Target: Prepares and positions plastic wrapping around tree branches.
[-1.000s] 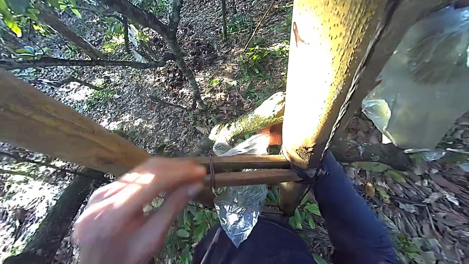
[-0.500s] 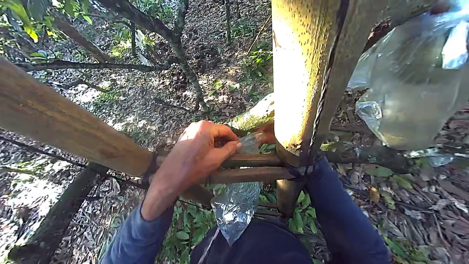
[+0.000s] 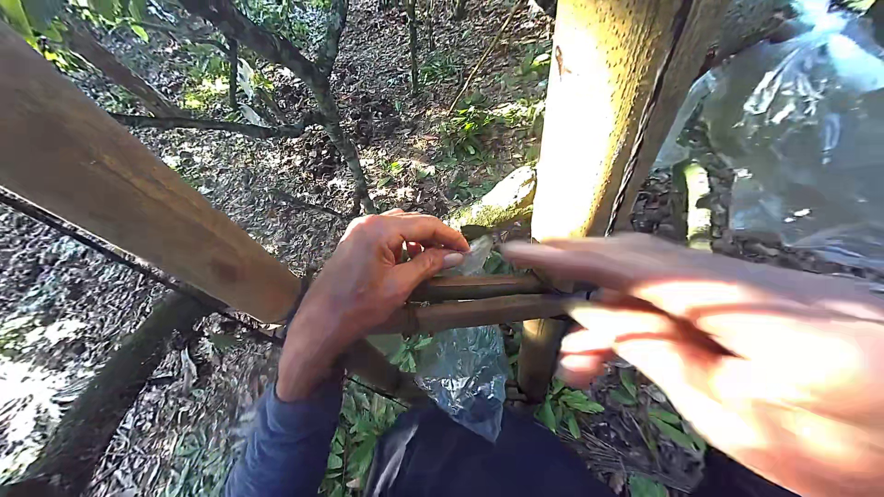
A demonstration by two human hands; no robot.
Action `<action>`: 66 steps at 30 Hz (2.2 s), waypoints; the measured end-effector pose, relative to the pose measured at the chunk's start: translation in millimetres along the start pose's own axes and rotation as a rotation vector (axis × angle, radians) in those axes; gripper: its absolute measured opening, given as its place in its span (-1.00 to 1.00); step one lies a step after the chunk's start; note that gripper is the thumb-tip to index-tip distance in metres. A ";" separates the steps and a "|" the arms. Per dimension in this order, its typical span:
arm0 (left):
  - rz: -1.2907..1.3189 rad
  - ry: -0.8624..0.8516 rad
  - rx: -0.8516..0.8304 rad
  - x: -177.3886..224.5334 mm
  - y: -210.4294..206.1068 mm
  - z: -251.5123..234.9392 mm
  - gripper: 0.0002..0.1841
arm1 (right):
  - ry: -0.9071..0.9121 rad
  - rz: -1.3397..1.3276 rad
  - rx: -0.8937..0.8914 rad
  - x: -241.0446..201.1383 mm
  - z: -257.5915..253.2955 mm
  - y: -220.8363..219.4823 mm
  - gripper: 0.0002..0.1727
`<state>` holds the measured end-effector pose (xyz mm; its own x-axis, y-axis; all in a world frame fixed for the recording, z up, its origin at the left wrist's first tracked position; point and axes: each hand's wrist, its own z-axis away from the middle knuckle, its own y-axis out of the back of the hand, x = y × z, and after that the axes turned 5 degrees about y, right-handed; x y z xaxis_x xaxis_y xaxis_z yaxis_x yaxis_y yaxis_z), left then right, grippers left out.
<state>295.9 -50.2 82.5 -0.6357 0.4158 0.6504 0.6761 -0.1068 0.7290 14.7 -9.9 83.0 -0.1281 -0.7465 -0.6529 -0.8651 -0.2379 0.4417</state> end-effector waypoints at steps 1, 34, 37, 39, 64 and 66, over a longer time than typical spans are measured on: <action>0.019 -0.020 0.001 -0.1 0.3 -0.3 -0.91 | 0.004 0.103 -0.047 3.1 -14.3 -16.8 -0.60; -0.172 0.034 0.295 3.3 6.6 45.2 -0.72 | -0.286 0.338 -0.103 23.9 -35.6 -65.0 -0.76; 0.403 -0.179 0.264 5.5 -2.8 93.0 -0.79 | -0.310 0.378 -0.130 21.8 -35.6 -61.1 -0.74; 0.554 -0.162 0.071 -11.4 -16.2 122.3 -0.80 | -0.323 0.410 -0.163 20.4 -38.5 -60.2 -0.73; 0.896 0.181 0.859 -43.1 -167.4 72.6 -0.81 | -0.124 0.896 -0.786 9.9 -72.6 -44.4 -0.92; 0.942 0.163 0.868 -41.6 -170.0 68.4 -0.76 | -0.165 0.904 -0.795 5.0 -76.4 -45.0 -0.91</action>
<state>232.9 12.5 -83.1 0.2192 0.3805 0.8984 0.8666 0.3472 -0.3585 90.1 -50.5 106.8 -0.6414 -0.7661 0.0409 0.0994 -0.0301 0.9946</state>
